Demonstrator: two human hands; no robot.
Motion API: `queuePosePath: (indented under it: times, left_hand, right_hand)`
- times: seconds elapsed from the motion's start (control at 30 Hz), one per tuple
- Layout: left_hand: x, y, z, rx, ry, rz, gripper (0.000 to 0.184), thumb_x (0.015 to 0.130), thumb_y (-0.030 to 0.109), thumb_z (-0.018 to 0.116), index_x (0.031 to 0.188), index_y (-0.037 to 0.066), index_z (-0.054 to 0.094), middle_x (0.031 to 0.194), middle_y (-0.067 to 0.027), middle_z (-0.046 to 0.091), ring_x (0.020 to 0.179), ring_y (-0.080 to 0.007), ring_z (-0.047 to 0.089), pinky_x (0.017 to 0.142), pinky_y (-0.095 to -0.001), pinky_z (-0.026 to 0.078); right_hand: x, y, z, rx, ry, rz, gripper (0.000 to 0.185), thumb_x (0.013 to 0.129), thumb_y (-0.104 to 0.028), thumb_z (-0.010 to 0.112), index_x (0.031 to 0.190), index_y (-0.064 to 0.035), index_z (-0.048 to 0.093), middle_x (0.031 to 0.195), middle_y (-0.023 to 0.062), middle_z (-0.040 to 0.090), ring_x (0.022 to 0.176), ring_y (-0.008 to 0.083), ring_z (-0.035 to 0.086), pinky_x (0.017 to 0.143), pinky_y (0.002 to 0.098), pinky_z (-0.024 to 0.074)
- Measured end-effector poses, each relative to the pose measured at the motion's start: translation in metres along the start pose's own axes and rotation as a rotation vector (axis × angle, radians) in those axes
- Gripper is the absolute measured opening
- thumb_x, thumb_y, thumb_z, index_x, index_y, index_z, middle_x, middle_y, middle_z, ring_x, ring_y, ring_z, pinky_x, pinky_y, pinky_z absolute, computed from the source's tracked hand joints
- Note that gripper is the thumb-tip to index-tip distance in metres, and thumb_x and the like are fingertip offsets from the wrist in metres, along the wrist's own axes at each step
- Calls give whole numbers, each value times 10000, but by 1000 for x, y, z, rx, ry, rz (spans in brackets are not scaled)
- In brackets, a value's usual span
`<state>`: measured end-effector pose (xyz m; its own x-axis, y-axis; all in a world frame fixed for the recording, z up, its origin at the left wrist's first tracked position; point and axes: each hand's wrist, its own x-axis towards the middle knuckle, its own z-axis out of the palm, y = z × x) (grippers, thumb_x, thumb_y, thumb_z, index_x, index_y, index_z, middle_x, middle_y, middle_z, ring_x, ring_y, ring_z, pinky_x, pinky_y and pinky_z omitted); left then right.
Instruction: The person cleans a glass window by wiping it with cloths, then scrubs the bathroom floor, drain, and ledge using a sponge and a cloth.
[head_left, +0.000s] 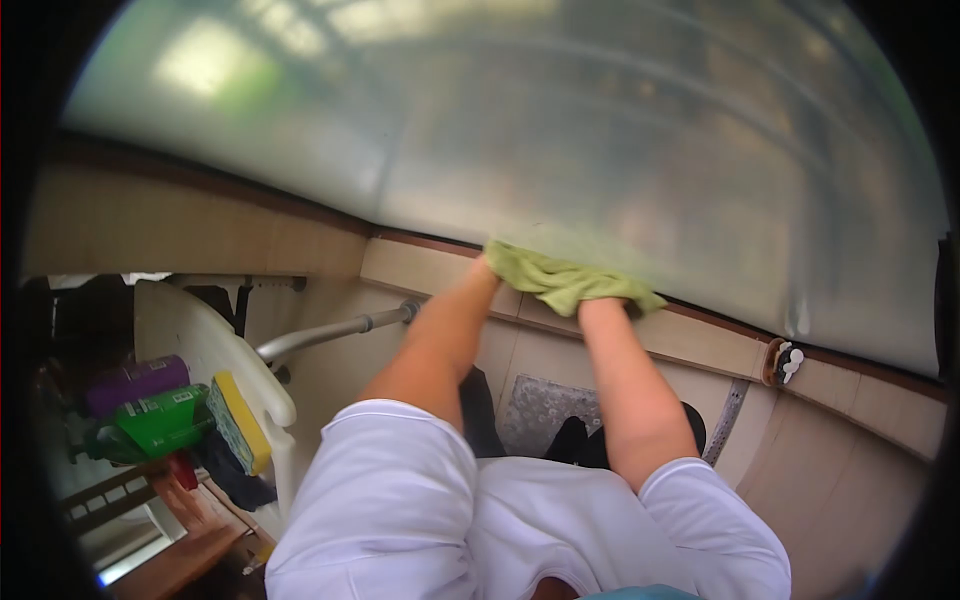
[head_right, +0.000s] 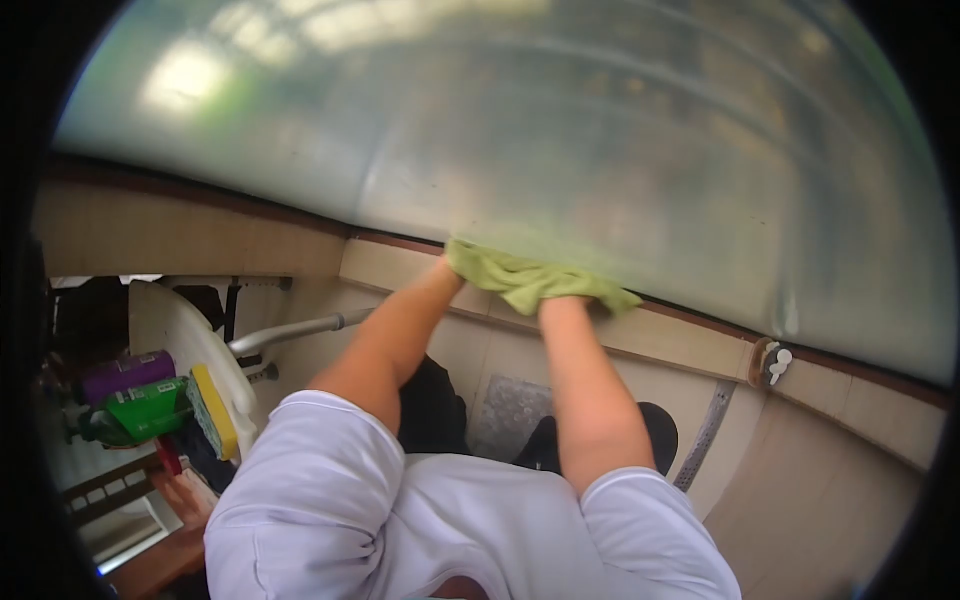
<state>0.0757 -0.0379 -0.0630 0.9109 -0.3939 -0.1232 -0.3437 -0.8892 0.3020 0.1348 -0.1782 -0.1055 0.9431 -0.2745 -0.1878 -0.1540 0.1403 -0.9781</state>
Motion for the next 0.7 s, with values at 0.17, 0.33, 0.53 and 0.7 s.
queuePosePath:
  times: [0.17,0.33,0.53,0.7]
  left_hand:
    - [-75,-49,-40,-21,-121,-251,358,840,164,373,1180,96,467,1254,-127,423,1177,-288,362,991,-384,268]
    - [-54,-31,-3,-70,175,-690,337,841,240,399,1118,88,516,1208,-142,472,1116,-292,438,948,-373,331]
    - [0,72,33,-589,395,-915,358,849,229,422,1150,45,478,1211,-186,452,1104,-306,448,912,-355,376]
    - [-6,66,22,-2181,914,-873,452,876,357,343,1216,65,400,1260,-140,408,1161,-274,381,955,-363,324]
  right_hand:
    - [-62,-9,64,547,-342,423,478,863,-334,287,1228,-37,375,1276,134,377,1168,297,368,989,420,290]
    - [-66,-46,33,990,-437,675,487,857,-337,290,1225,-31,378,1277,139,377,1168,306,369,991,431,290]
    - [-55,-117,-37,846,-39,701,477,869,-328,258,1213,-21,382,1269,142,380,1180,312,353,996,473,275]
    - [-53,-99,-56,783,70,728,325,867,-174,341,1136,0,399,1200,138,408,1102,325,406,981,494,302]
